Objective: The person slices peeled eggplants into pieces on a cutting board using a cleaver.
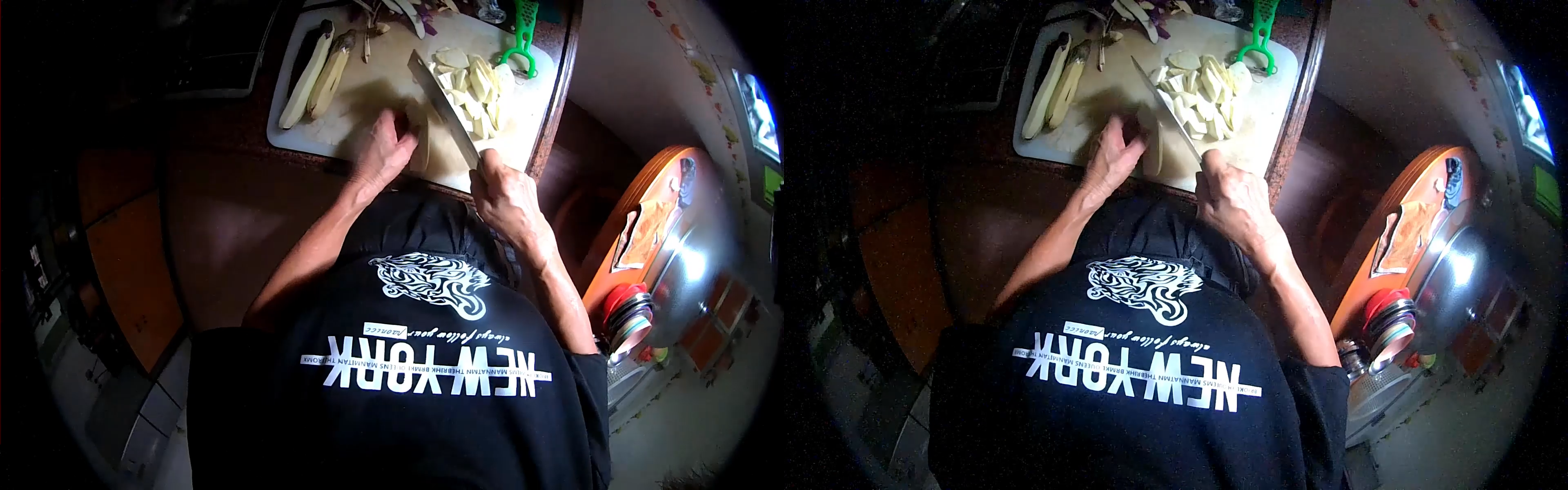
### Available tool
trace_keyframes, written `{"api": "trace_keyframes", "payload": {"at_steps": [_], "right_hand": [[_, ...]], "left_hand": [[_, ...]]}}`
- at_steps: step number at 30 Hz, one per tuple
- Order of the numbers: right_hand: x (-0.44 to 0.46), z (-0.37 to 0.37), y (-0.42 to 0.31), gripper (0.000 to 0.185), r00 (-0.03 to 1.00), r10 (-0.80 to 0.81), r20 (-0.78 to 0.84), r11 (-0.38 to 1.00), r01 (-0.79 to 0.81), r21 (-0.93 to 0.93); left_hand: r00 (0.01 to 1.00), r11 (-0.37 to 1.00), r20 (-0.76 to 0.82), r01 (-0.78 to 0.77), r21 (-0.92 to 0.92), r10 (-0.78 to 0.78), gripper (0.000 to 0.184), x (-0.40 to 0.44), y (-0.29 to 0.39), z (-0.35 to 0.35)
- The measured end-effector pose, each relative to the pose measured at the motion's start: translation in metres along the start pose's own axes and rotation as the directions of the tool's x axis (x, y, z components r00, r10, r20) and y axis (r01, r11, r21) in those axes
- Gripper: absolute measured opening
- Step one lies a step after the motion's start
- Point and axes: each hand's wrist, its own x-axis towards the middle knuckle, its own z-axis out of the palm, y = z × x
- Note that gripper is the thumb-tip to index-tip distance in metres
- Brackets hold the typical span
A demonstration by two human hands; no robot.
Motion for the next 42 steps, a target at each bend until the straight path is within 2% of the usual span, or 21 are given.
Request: {"api": "trace_keyframes", "payload": {"at_steps": [2,4,6,7,9,12,13,16,18,19,21,23,27,30,32,34,36,37,39,40,42], "right_hand": [[-0.005,-0.011,-0.009,0.012,0.999,0.011,0.046,1.0,-0.01,-0.016],[-0.007,-0.012,-0.011,0.013,0.998,0.011,0.067,1.0,-0.01,-0.019],[-0.006,-0.008,-0.009,0.013,0.994,0.006,0.105,0.999,-0.002,-0.039],[-0.005,-0.005,-0.007,0.013,0.994,0.007,0.105,0.999,-0.003,-0.039],[-0.002,0.005,-0.001,0.013,0.994,-0.101,0.047,0.995,0.102,-0.024],[0.009,0.024,0.009,0.013,0.991,-0.129,0.036,0.991,0.129,-0.024],[0.011,0.023,0.005,0.012,0.994,-0.095,0.045,0.995,0.096,-0.022],[0.009,0.015,0.011,0.013,0.997,-0.082,0.01,0.996,0.082,-0.023],[0.004,0.001,0.005,0.013,1.0,0.015,0.026,1.0,-0.016,0.008],[0.001,-0.005,0.002,0.013,0.999,0.02,0.04,1.0,-0.02,0.013],[-0.005,-0.012,-0.004,0.013,0.998,0.031,0.052,0.999,-0.032,0.016],[-0.008,-0.017,-0.009,0.013,0.995,-0.02,0.098,1.0,0.021,-0.012],[-0.006,-0.014,-0.009,0.012,0.992,-0.003,0.123,0.998,0.011,-0.068],[0.001,-0.006,-0.002,0.011,0.989,-0.062,0.135,0.993,0.075,-0.09],[0.007,0.011,0.011,0.013,0.987,-0.089,0.132,0.996,0.087,0.02],[0.009,0.021,0.013,0.012,0.989,-0.102,0.109,0.995,0.102,0.013],[0.007,0.024,0.012,0.012,0.991,-0.114,0.074,0.993,0.116,-0.023],[0.007,0.022,0.01,0.013,0.992,-0.067,0.107,0.998,0.066,0.018],[0.007,0.025,0.015,0.012,0.991,-0.114,0.072,0.993,0.116,-0.027],[0.008,0.024,0.018,0.012,0.986,-0.163,0.036,0.983,0.165,-0.075],[0.009,0.019,0.02,0.012,0.992,-0.126,0.008,0.989,0.127,-0.079]], "left_hand": [[0.999,0.997,-0.012,-0.048,-0.054,0.047,0.031,-0.001,0.01,-0.002],[0.997,0.997,-0.028,-0.077,-0.016,0.076,0.031,0.001,-0.002,0.003],[0.993,0.991,-0.021,-0.119,-0.059,0.117,0.032,0.003,-0.011,0.006],[0.993,0.991,-0.021,-0.118,-0.059,0.117,0.032,0.005,-0.019,0.008],[0.995,0.988,0.02,-0.104,0.113,0.103,0.032,0.007,-0.033,0.009],[0.994,0.99,-0.04,-0.099,0.104,0.104,0.03,0.006,-0.028,0.009],[0.993,0.989,-0.042,-0.103,0.108,0.108,0.03,0.005,-0.024,0.008],[0.994,0.996,-0.063,-0.091,0.016,0.092,0.027,0.003,0.001,0.0],[0.967,0.982,0.176,0.172,0.08,-0.183,0.032,0.001,0.018,-0.012],[0.967,0.981,0.171,0.177,0.08,-0.188,0.032,0.002,0.008,-0.007],[0.994,0.995,-0.047,-0.101,0.009,0.102,0.029,0.006,-0.01,0.008],[0.996,0.996,-0.029,-0.083,0.04,0.084,0.03,0.005,-0.016,0.009],[1.0,0.987,0.007,-0.013,0.16,0.012,0.03,-0.004,0.01,-0.006],[0.997,0.992,0.068,-0.032,0.125,0.024,0.032,0.001,-0.001,-0.005],[0.998,0.991,0.057,0.007,0.135,-0.014,0.033,0.0,-0.004,-0.002],[0.998,0.988,0.035,0.045,0.149,-0.051,0.034,-0.001,0.006,-0.007],[0.999,0.97,0.008,0.029,0.242,-0.031,0.036,-0.008,0.019,-0.011],[1.0,0.97,0.01,0.024,0.242,-0.027,0.036,-0.008,0.019,-0.007],[0.999,0.902,0.043,-0.001,0.432,-0.02,0.037,-0.011,0.017,-0.003],[0.999,0.902,0.039,0.001,0.433,-0.019,0.037,-0.01,0.017,-0.005],[0.996,0.952,0.056,0.049,0.301,-0.069,0.039,-0.007,0.02,-0.007]]}}
